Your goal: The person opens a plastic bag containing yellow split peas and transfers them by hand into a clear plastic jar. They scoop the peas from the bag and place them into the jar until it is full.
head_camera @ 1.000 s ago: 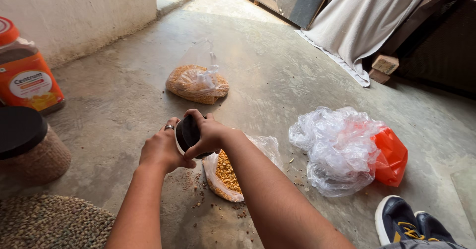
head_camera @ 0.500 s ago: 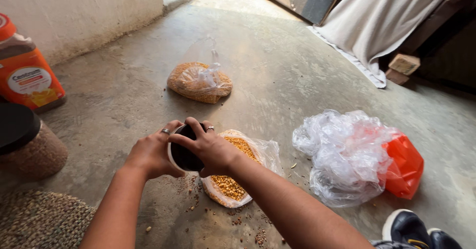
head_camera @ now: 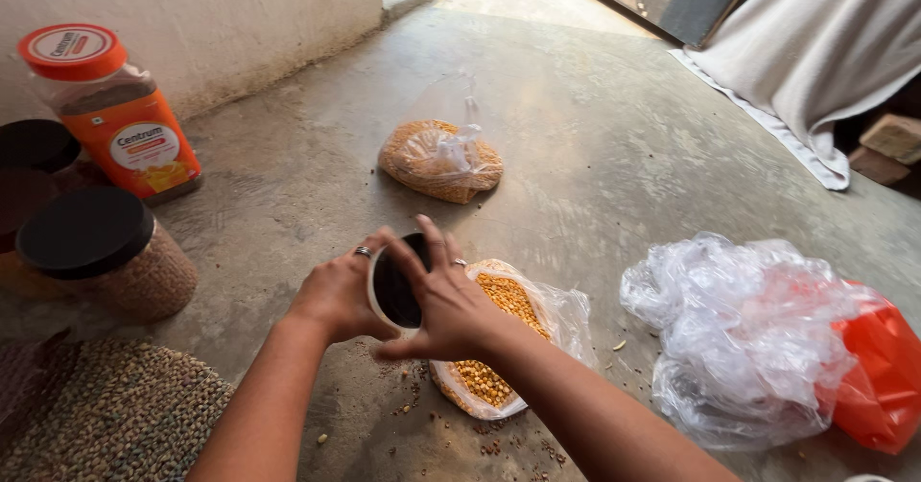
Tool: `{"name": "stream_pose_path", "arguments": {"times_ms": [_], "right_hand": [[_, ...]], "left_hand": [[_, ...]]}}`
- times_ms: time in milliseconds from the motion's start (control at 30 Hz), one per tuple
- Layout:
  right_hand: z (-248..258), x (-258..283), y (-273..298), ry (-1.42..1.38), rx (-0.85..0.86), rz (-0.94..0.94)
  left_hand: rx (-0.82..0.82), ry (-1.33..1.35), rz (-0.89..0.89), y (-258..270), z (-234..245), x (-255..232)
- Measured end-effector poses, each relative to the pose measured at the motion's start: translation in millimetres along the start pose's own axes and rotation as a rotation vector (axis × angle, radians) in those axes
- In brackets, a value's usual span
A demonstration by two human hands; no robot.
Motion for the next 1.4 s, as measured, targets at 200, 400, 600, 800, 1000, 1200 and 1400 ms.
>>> {"name": "stream_pose_path", "arguments": {"times_ms": [200,400,600,800,1000,1200,1400], "right_hand": [[2,-18,-9,-0.165,-0.113,-0.246],[-3,-8,-10,0.252,-0.034,0.301],[7,-4,3,0.433,-0.121,0.464],[-2,-26,8,-0.186,-0.063,-0.264],[-12,-19,10,0.297,0.109,0.158],[5,-12,45,0.688,-0.245,0.838],[70,-86,77,0.119,-0.606,0.209]], "left_hand": [[0.029,0.016,-0.030,1,3,-2],[0.053,0.037,-0.002,7,8,-7],[0.096,-0.070,0.002,4,2,-16],[0.032,0.002,-0.026,8,5,-14],[0.096,-0.031,0.031,16,1,-20],[0.115,-0.032,-0.002,20,3,-33],[0.023,0.022,0.038,24,-1,-19]]}}
Point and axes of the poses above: each hand's wrist, its own y-axis away from the middle knuckle, its own z-axis out of the back of the hand, x = y × z, the point moved 6 cm from there along -y, towards the middle knuckle, and after that the axes turned 2 degrees about -y, right-handed, at the moved point
